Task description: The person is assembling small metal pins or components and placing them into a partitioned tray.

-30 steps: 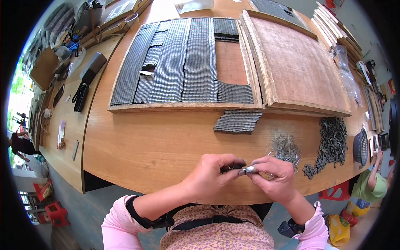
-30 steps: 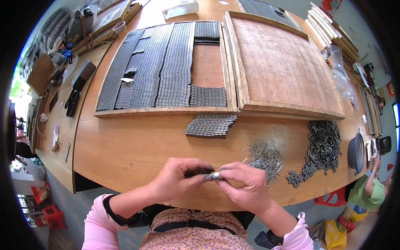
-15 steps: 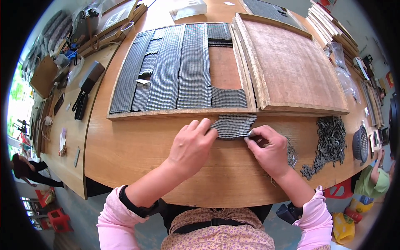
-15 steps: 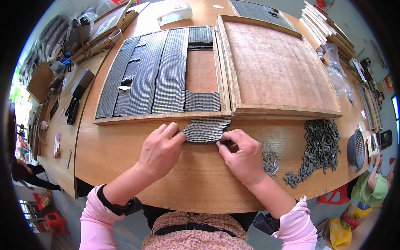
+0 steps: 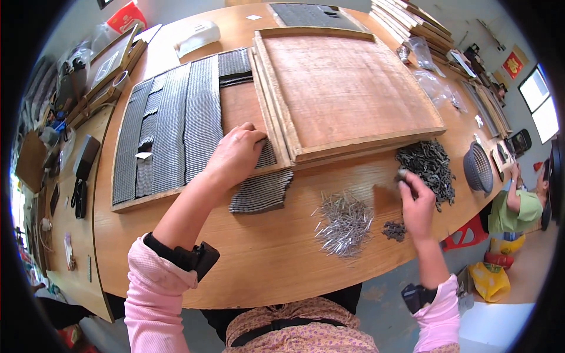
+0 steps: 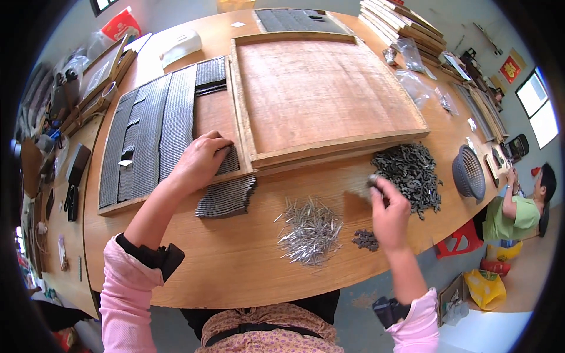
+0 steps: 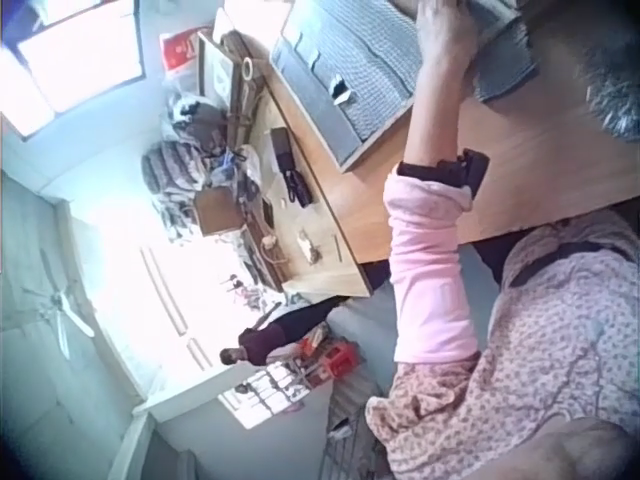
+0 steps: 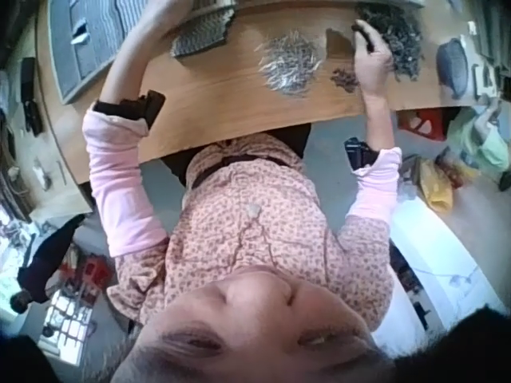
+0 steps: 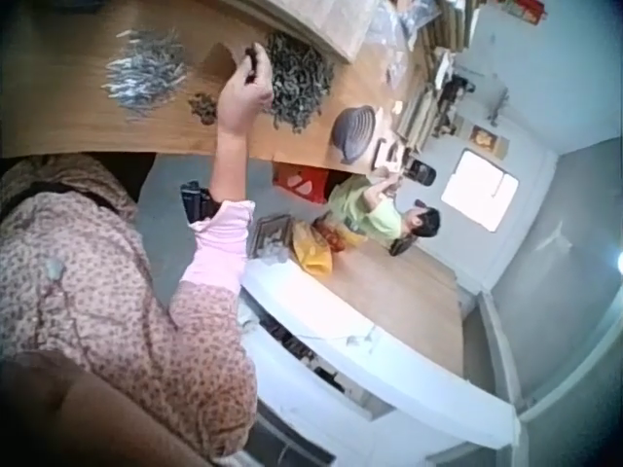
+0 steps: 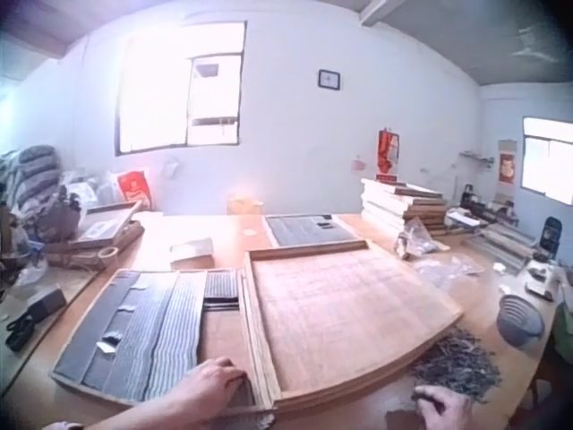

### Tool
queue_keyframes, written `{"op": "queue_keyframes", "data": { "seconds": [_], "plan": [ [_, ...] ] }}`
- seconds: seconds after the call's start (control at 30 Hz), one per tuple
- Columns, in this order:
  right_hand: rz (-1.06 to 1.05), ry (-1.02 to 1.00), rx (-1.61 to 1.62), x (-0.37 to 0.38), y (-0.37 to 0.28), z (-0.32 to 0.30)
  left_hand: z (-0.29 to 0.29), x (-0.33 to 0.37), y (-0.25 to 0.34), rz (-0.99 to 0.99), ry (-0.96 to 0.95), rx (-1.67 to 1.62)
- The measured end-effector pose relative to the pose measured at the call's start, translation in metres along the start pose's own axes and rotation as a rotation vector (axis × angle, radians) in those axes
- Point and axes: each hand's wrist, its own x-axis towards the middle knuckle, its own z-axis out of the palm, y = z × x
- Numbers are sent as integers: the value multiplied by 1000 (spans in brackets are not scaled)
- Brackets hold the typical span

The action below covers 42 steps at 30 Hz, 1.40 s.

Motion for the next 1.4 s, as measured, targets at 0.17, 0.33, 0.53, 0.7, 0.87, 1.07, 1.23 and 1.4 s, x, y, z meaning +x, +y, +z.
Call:
{"op": "queue_keyframes", "data": {
  "seconds": [0.17,0.33,0.53,0.7,0.87,1.07,1.23,1.4],
  "plan": [
    [-257,-80,-407,21,27,-5,-10,8,-11,-107,-83,-107],
    [-169,-271,-147,7,8,-1,-3,12,-14,-192,-86,-222],
    [-12,-228,-70,6,-4,3,-3,14,-18,-78,-70,-136],
    [-40,-295,-57,10,-10,9,-8,7,-13,-136,287,-415],
    [77,-367,27,11,-16,10,-25,-54,35,-191,193,-688],
    [249,-534,810,-46,-86,36,7,-148,73,-451,-161,-1221],
    [123,-581,788,-76,-112,49,21,-164,81,-502,-179,-1410],
    [38,-610,631,-82,-117,49,21,-176,76,-501,-179,-1334]
  ]
}}
